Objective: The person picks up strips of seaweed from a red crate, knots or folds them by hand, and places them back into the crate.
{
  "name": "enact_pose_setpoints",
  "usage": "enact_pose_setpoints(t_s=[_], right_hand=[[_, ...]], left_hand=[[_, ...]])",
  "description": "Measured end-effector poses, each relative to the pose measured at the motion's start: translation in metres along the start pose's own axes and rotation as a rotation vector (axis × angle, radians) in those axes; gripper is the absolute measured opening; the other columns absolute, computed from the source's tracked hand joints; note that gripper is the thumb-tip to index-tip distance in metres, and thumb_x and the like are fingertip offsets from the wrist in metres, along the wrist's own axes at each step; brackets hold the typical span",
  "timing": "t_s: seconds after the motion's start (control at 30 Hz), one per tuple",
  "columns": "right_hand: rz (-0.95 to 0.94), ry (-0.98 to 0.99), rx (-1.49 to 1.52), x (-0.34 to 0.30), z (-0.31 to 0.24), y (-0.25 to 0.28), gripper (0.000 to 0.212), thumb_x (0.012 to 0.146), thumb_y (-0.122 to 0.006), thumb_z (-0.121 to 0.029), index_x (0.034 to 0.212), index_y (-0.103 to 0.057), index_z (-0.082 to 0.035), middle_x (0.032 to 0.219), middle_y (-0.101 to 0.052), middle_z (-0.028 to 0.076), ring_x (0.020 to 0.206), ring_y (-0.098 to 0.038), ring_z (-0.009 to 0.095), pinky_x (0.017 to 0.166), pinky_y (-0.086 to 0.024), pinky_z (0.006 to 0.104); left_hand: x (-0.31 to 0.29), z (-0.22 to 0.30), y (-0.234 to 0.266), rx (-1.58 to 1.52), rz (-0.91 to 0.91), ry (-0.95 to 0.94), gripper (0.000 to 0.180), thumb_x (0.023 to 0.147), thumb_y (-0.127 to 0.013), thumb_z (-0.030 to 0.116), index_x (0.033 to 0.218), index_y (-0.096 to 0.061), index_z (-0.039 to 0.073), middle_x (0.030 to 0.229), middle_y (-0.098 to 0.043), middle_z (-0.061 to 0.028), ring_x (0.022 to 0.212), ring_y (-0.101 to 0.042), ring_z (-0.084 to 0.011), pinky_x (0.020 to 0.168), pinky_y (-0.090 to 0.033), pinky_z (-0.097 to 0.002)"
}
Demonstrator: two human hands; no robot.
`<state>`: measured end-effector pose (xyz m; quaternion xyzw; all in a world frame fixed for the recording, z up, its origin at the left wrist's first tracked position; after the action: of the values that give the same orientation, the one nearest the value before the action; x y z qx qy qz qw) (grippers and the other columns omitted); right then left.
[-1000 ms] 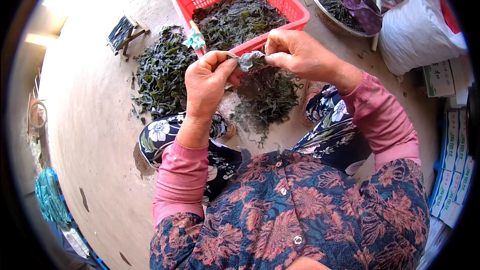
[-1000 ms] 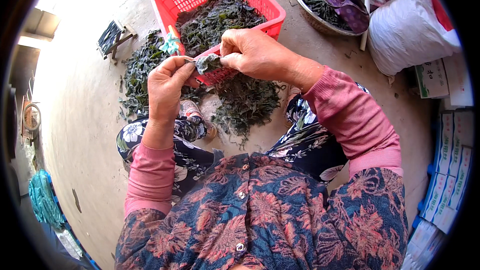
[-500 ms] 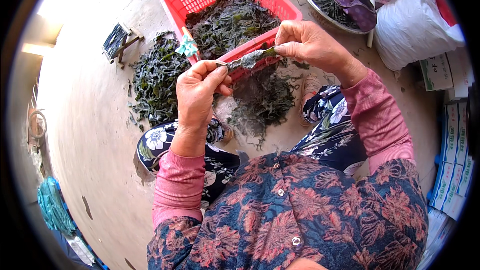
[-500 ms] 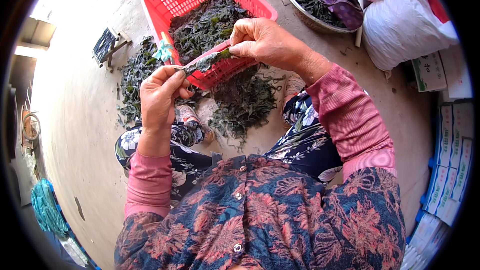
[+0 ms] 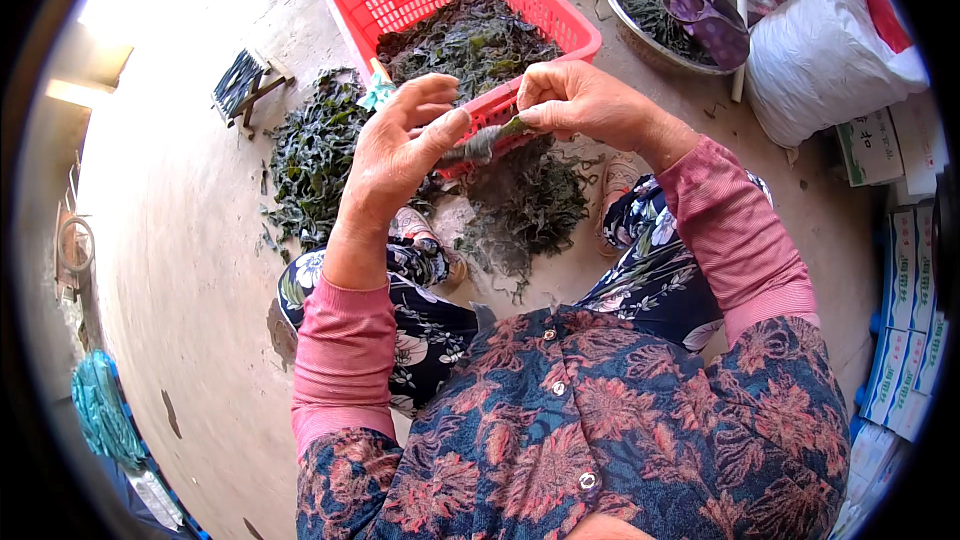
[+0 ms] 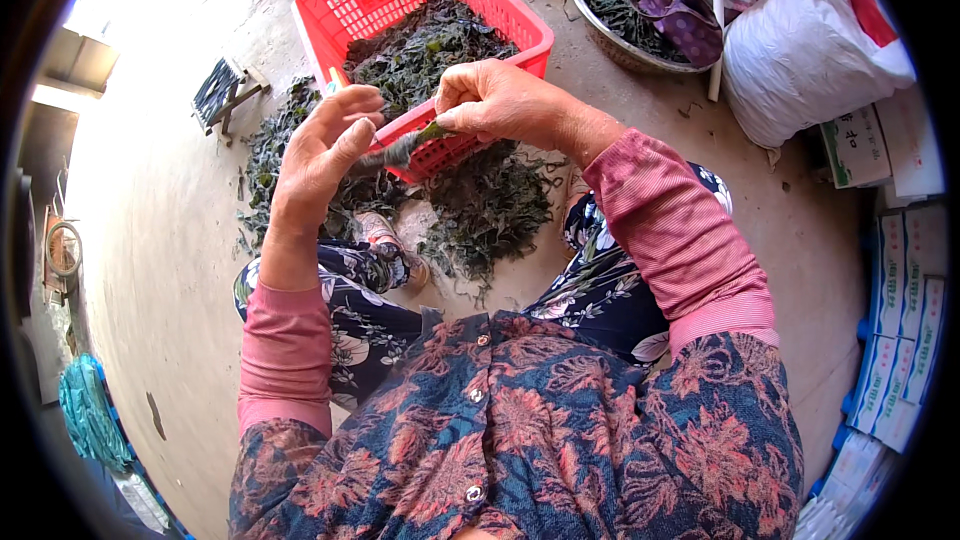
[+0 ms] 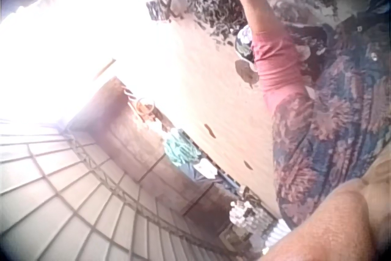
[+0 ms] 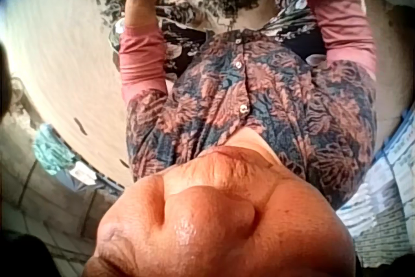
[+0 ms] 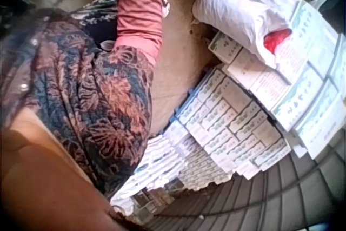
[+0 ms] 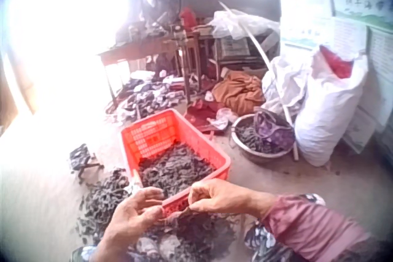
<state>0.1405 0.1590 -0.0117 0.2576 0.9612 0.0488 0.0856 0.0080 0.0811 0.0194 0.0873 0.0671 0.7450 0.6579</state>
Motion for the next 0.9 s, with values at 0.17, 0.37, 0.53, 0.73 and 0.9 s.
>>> enact_pose_setpoints(t_s=[0.17, 0.37, 0.53, 0.73, 0.9], right_hand=[[-0.094, -0.012, 0.078, 0.003, -0.006, -0.015, 0.016, 0.081, -0.057, -0.016, 0.092, -0.053, -0.005, 0.078, -0.055, -0.001, 0.070, -0.048, 0.005, 0.058, -0.040, 0.0186], [0.229, 0.125, -0.031, 0.005, -0.020, 0.016, 0.040, 0.081, -0.059, -0.018, 0.115, -0.044, -0.002, 0.111, -0.049, 0.013, 0.101, -0.047, 0.017, 0.086, -0.039, 0.0291], [0.480, 0.090, -0.001, 0.005, -0.012, 0.058, 0.032, 0.080, -0.060, -0.017, 0.108, -0.049, -0.005, 0.105, -0.051, 0.006, 0.095, -0.048, 0.013, 0.079, -0.039, 0.0259], [0.514, -0.058, -0.055, 0.041, 0.002, 0.082, 0.025, 0.080, -0.060, -0.023, 0.100, -0.053, -0.011, 0.098, -0.053, -0.003, 0.085, -0.046, 0.006, 0.070, -0.036, 0.0219], [0.475, -0.128, -0.164, 0.092, 0.016, 0.100, 0.027, 0.076, -0.061, -0.026, 0.097, -0.055, -0.009, 0.092, -0.055, -0.002, 0.082, -0.047, 0.006, 0.066, -0.036, 0.0219]], left_hand=[[0.003, -0.016, -0.021, 0.177, -0.283, 0.133, 0.022, 0.079, -0.059, 0.014, 0.095, -0.060, -0.002, 0.078, -0.060, -0.0014, 0.070, -0.055, -0.0066, 0.064, -0.045, -0.0203], [0.008, -0.004, 0.101, 0.669, 0.268, 0.070, 0.020, 0.075, -0.060, 0.015, 0.085, -0.064, -0.001, 0.066, -0.060, -0.0060, 0.058, -0.054, -0.0097, 0.055, -0.044, -0.0243], [-0.032, -0.001, 0.215, 0.870, 0.659, 0.198, 0.060, 0.074, -0.064, 0.025, 0.122, -0.043, -0.003, 0.109, -0.055, -0.0216, 0.096, -0.057, -0.0240, 0.084, -0.042, -0.0283], [-0.039, 0.039, 0.126, 0.109, 0.471, -0.067, 0.019, 0.080, -0.056, 0.004, 0.098, -0.059, -0.001, 0.067, -0.057, -0.0029, 0.059, -0.053, -0.0057, 0.052, -0.040, -0.0176], [-0.038, 0.045, 0.069, 0.229, 0.081, -0.150, 0.039, 0.068, -0.060, -0.004, 0.106, -0.055, 0.000, 0.081, -0.061, -0.0077, 0.077, -0.059, -0.0156, 0.068, -0.046, -0.0261]])
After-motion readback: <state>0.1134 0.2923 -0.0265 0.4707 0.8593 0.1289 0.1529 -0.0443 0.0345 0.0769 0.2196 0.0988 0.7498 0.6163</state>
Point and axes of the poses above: each hand's wrist, its own x-axis towards the middle knuckle, its own y-axis out of the back of the hand, z = x × y, the point moved 8 cm from there along x, towards the middle knuckle
